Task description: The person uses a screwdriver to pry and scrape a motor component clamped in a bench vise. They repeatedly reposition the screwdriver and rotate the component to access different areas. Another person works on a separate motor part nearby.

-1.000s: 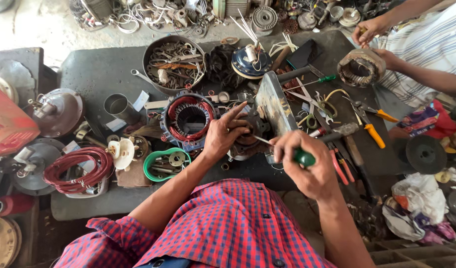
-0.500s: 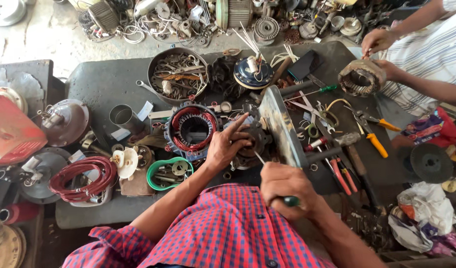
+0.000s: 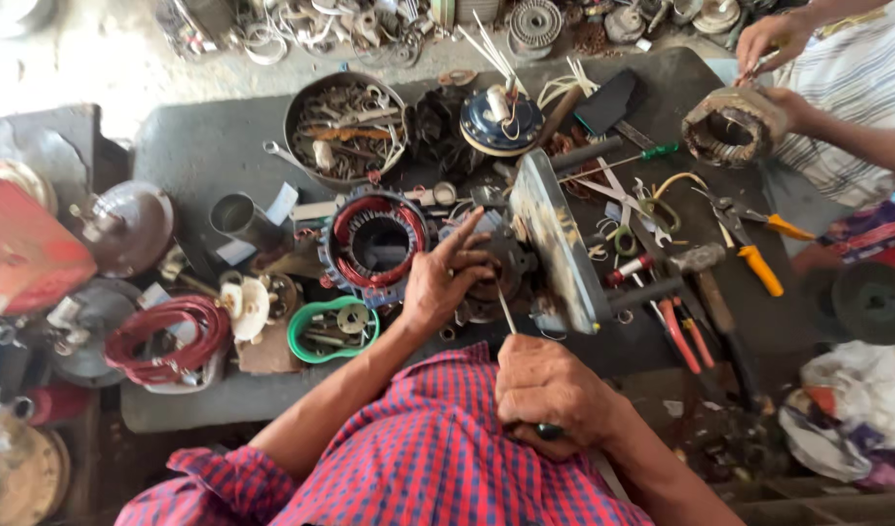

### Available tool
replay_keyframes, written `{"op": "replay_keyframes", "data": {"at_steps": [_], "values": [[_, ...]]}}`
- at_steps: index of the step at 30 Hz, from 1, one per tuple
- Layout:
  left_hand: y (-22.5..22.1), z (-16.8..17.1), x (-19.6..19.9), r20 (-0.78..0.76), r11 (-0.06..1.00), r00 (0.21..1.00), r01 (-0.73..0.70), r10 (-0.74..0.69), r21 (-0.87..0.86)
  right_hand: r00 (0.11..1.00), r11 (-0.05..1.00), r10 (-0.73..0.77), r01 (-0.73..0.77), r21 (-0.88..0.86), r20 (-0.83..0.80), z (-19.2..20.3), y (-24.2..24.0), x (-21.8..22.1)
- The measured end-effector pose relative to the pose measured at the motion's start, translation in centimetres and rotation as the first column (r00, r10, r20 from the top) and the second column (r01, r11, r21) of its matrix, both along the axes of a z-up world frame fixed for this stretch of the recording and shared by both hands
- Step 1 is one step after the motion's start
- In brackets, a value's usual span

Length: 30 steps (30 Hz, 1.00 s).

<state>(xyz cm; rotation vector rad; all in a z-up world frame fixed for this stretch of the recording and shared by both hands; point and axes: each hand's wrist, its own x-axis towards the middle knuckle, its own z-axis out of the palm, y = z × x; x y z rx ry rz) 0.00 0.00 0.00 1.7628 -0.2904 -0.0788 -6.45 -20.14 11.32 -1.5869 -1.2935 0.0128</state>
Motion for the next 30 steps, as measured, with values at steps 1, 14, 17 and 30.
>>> {"op": "replay_keyframes", "data": {"at_steps": [1, 14, 17, 30], "values": [[-0.1, 0.0, -0.3, 0.032, 1.0, 0.999, -0.006, 0.006, 0.012, 1.0, 0.999, -0.013, 0.014, 0.044, -0.011, 0.0, 0.0, -0.6], [-0.2, 0.0, -0.1, 0.048, 0.999, 0.998, -0.038, 0.037, 0.019, 0.99, 0.963, 0.138, -0.132, -0.233, 0.007, 0.0, 0.7, 1.2], [-0.3, -0.1, -0.4, 0.081, 0.998, 0.995, -0.057, 0.057, 0.007, 0.997, 0.989, 0.079, -0.076, -0.123, 0.022, -0.5, -1.1, -0.1], [-0.7, 0.4, -0.5, 0.189, 0.994, 0.976, -0.113, 0.108, 0.015, 0.983, 0.998, -0.048, 0.039, -0.052, -0.178, -0.4, -3.2, 0.9]]}}
